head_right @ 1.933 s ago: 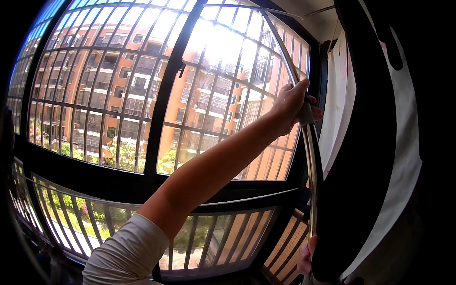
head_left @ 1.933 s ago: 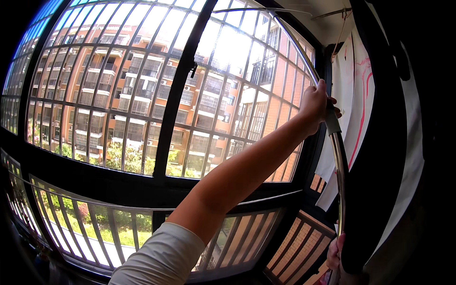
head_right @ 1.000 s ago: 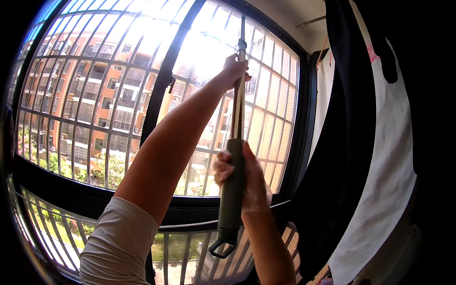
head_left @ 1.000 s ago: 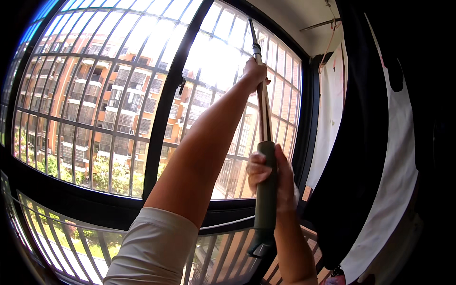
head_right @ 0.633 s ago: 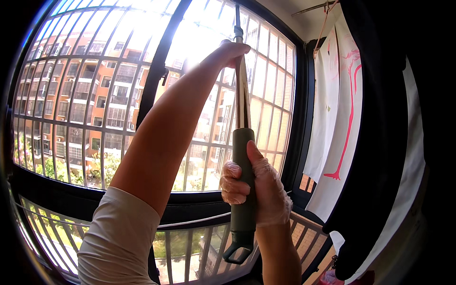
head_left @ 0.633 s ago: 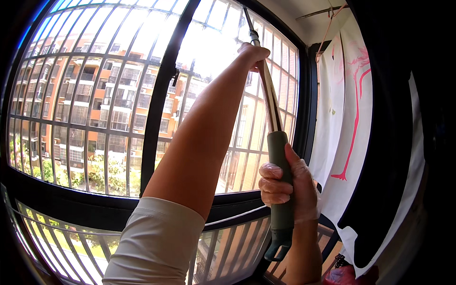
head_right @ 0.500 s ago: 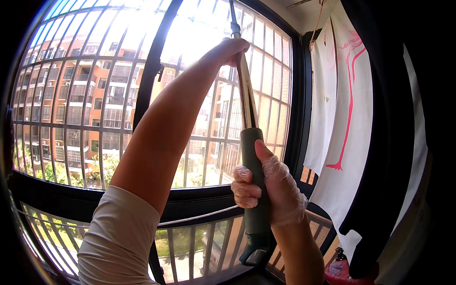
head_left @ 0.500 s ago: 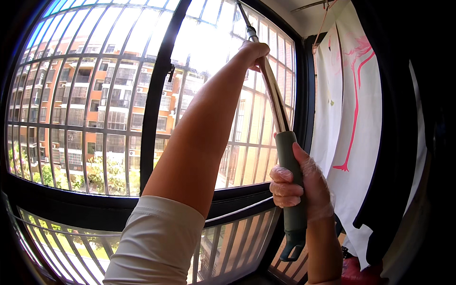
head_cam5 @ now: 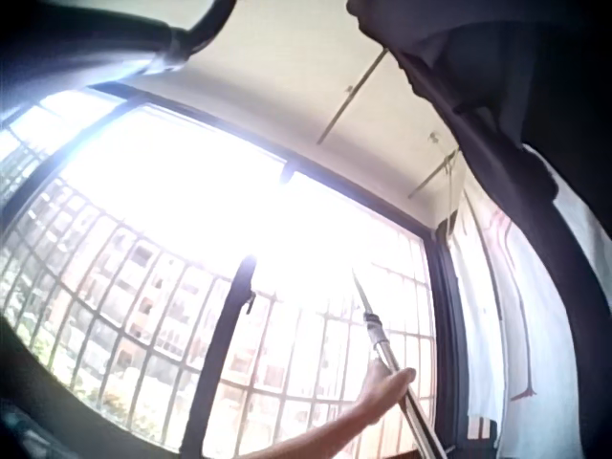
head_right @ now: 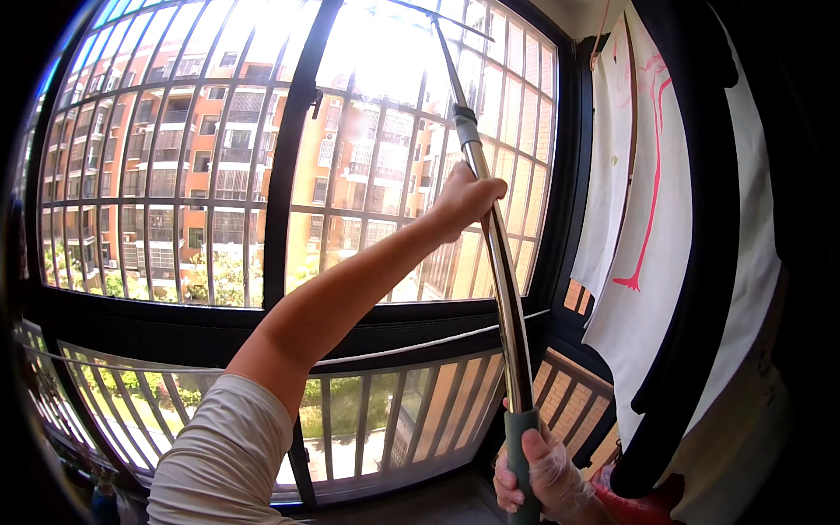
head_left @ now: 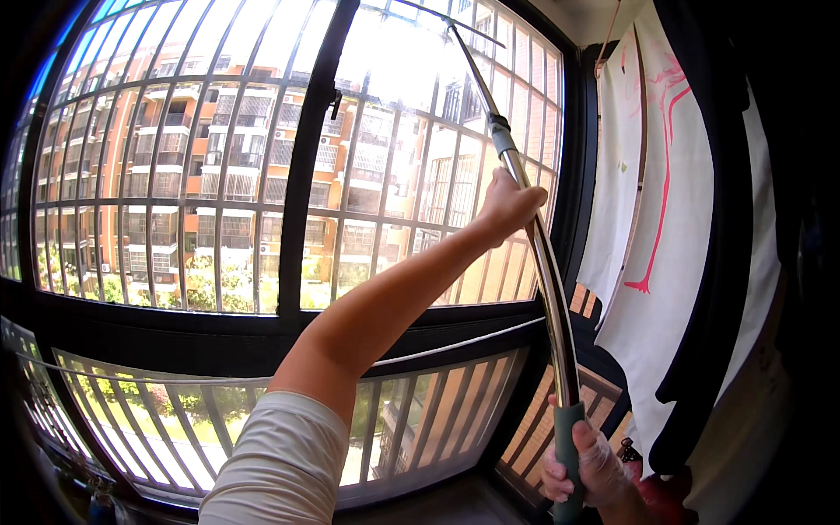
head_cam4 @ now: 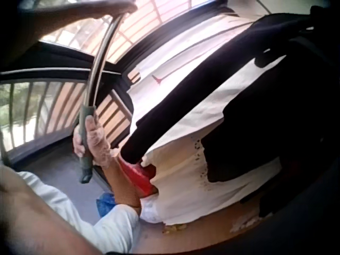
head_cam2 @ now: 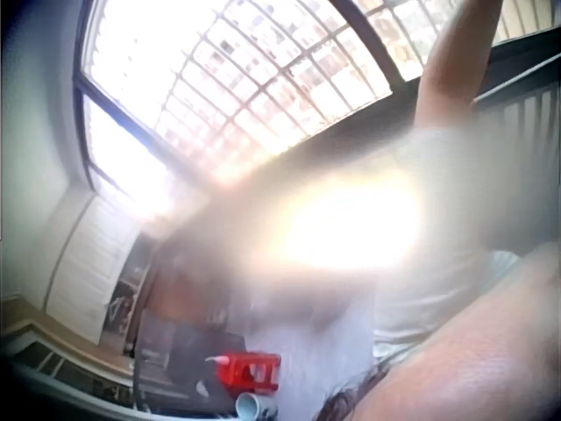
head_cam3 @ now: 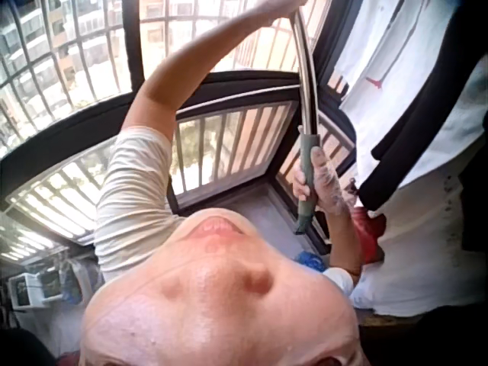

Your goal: The person cleans a balcony window using a long-handled squeegee and a cloth. They wipe the glass panes and the window frame, then dip the squeegee into a bucket of water. The person also wipes the window frame with a cloth and adjusts the squeegee tool.

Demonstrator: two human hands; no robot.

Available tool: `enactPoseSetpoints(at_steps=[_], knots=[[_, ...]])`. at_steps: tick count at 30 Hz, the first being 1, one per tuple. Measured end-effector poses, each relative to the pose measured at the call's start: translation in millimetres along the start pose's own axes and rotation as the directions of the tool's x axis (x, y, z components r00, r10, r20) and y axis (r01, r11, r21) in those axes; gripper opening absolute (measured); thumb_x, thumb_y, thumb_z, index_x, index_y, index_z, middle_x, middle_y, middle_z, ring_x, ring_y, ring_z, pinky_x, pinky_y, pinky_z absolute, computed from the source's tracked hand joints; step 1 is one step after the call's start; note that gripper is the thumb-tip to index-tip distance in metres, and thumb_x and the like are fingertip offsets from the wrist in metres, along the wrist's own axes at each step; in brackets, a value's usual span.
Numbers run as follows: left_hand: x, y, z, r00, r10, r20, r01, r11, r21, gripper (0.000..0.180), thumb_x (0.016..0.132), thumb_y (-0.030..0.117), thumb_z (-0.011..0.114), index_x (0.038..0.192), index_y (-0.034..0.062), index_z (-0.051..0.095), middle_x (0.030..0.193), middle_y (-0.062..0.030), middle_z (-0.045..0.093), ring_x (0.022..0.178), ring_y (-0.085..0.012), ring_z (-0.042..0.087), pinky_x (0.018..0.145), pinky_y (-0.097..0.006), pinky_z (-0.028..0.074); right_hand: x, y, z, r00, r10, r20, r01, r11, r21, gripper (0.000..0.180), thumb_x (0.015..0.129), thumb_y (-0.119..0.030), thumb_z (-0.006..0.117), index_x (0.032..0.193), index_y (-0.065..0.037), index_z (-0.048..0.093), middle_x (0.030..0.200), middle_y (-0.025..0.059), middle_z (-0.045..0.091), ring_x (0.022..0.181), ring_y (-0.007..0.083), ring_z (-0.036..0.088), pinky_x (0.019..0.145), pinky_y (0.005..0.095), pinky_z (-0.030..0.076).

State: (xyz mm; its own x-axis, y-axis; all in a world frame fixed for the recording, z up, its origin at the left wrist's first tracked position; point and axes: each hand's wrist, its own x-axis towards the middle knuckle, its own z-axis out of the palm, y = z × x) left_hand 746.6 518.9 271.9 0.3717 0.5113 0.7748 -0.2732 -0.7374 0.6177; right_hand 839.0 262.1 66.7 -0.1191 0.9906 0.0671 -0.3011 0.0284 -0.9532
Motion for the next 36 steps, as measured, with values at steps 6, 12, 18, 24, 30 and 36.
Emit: enactPoseSetpoints(at_steps=[6,12,18,24,30,36], knots=[[-90,-45,60,0.999,0.040,-0.010,-0.041,0.993,-0.111,0.033,0.072,0.010,0.057,0.093,-0.0055,0.037,0.073,-0.0102,0.047,0.060,-0.0157,0.055,0.055,-0.030,0.051,-71,61,-37,0.985,0.041,-0.167,-0.078,0.972,-0.221,0.041,0.084,-0.053,0.050,0.093,-0.013,0.046,0.052,0.0045,0.045,0.037,0.0159,0.045,0.035,0.0273,0.040],[-196,-93,103,0.994,-0.106,-0.003,0.102,0.966,-0.236,0.038,0.073,0.005,0.058,0.100,-0.0020,0.032,0.087,-0.0094,0.041,0.073,-0.0117,0.051,0.066,-0.028,0.053,-132,142,-72,0.949,0.077,-0.307,-0.197,0.903,-0.381,0.057,0.087,-0.049,0.049,0.133,-0.020,0.031,0.057,0.0019,0.045,0.041,0.0122,0.045,0.038,0.0254,0.039],[-288,-107,136,0.987,-0.159,-0.001,0.155,0.963,-0.219,0.046,0.075,0.003,0.057,0.112,-0.0022,0.030,0.085,-0.0084,0.044,0.070,-0.0120,0.051,0.073,-0.033,0.053,-203,249,-126,0.841,0.400,-0.363,-0.522,0.776,-0.354,0.043,0.087,-0.047,0.048,0.103,-0.007,0.054,0.075,0.0058,0.058,0.056,0.0128,0.053,0.052,0.0257,0.042],[-368,-104,175,0.922,-0.375,0.092,0.383,0.854,-0.353,0.039,0.076,0.004,0.055,0.103,-0.0008,0.026,0.071,-0.0062,0.044,0.060,-0.0110,0.051,0.076,-0.037,0.054,-286,309,-122,0.869,0.183,-0.459,-0.425,0.752,-0.504,0.047,0.088,-0.043,0.049,0.113,-0.004,0.051,0.097,0.0103,0.059,0.089,0.0239,0.055,0.077,0.0348,0.045],[-337,-64,200,0.942,-0.335,-0.029,0.302,0.881,-0.364,0.037,0.077,0.005,0.055,0.102,0.0006,0.029,0.072,-0.0061,0.043,0.061,-0.0112,0.050,0.068,-0.032,0.052,-272,242,-159,0.919,0.390,0.058,-0.392,0.919,0.035,0.044,0.087,-0.036,0.051,0.119,-0.006,0.049,0.102,0.0131,0.059,0.093,0.0275,0.055,0.081,0.0377,0.044],[-171,-22,175,0.990,-0.138,0.029,0.140,0.928,-0.344,0.055,0.083,0.020,0.051,0.125,-0.0032,0.024,0.098,-0.0190,0.052,0.086,-0.0243,0.056,0.081,-0.034,0.044,-136,80,-68,0.989,-0.046,-0.140,0.053,0.997,0.051,0.042,0.082,-0.031,0.062,0.113,-0.008,0.047,0.063,0.0049,0.051,0.044,0.0154,0.049,0.040,0.0280,0.041]])
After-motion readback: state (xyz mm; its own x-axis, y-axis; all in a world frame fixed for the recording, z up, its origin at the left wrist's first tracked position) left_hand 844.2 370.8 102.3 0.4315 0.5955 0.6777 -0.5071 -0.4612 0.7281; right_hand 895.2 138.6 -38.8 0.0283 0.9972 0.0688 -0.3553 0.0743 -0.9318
